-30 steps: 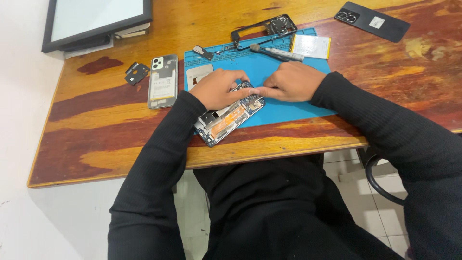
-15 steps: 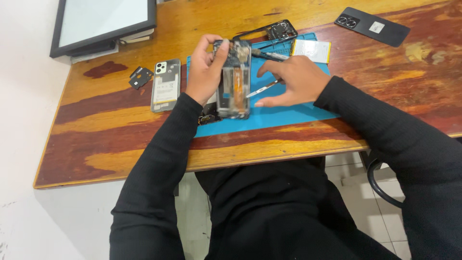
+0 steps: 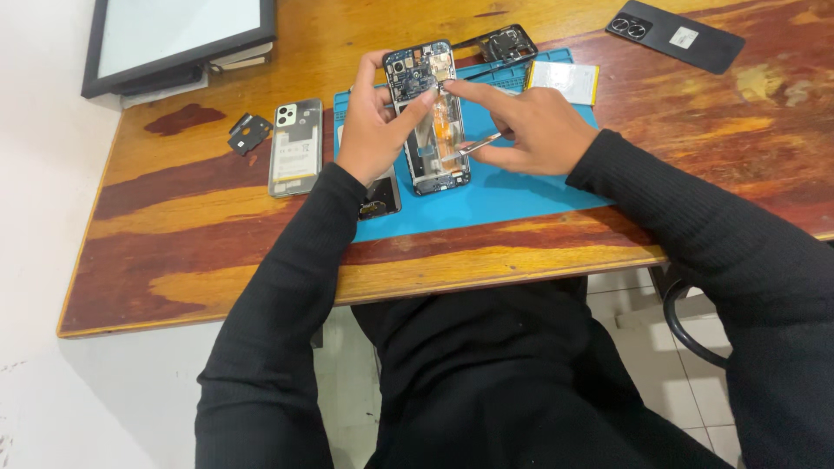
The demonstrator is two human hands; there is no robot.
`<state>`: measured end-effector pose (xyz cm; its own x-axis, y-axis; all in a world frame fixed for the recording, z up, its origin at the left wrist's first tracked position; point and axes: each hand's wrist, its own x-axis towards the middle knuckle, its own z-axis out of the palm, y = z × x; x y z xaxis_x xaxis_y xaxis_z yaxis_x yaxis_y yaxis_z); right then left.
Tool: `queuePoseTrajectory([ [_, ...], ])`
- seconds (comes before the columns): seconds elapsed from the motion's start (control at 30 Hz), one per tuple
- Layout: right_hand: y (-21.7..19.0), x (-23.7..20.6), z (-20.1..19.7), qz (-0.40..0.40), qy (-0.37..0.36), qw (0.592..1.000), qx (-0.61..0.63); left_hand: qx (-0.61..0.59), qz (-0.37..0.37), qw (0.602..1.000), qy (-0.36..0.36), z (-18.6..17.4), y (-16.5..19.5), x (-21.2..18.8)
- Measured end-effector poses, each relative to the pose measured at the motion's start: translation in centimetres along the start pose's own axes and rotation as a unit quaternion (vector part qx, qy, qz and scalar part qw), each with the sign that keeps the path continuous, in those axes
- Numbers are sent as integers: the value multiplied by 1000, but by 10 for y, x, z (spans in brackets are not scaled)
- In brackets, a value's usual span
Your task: The person uses a brush to clean the interior of a disassembled smartphone, then uses tweezers to remove a metal bracket and a small black component from the phone's chassis. The removed parts are placed on the workbench.
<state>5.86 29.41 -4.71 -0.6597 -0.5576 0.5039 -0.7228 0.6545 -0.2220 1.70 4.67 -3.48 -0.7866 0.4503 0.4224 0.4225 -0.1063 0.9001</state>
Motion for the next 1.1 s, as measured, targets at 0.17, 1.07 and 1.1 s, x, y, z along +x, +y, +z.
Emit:
queuePoseTrajectory([
  [0.17,-1,2,0,55,-57,997,-16,-21,17,999,-20,2,-2,0],
  [1.07,3,0,-2,10,-22,1000,-6,23,40,998,-42,5,-5,-3],
  [1.1,3,0,-2,31,-32,999,-12,25,46,998,-40,6,-5,-3],
])
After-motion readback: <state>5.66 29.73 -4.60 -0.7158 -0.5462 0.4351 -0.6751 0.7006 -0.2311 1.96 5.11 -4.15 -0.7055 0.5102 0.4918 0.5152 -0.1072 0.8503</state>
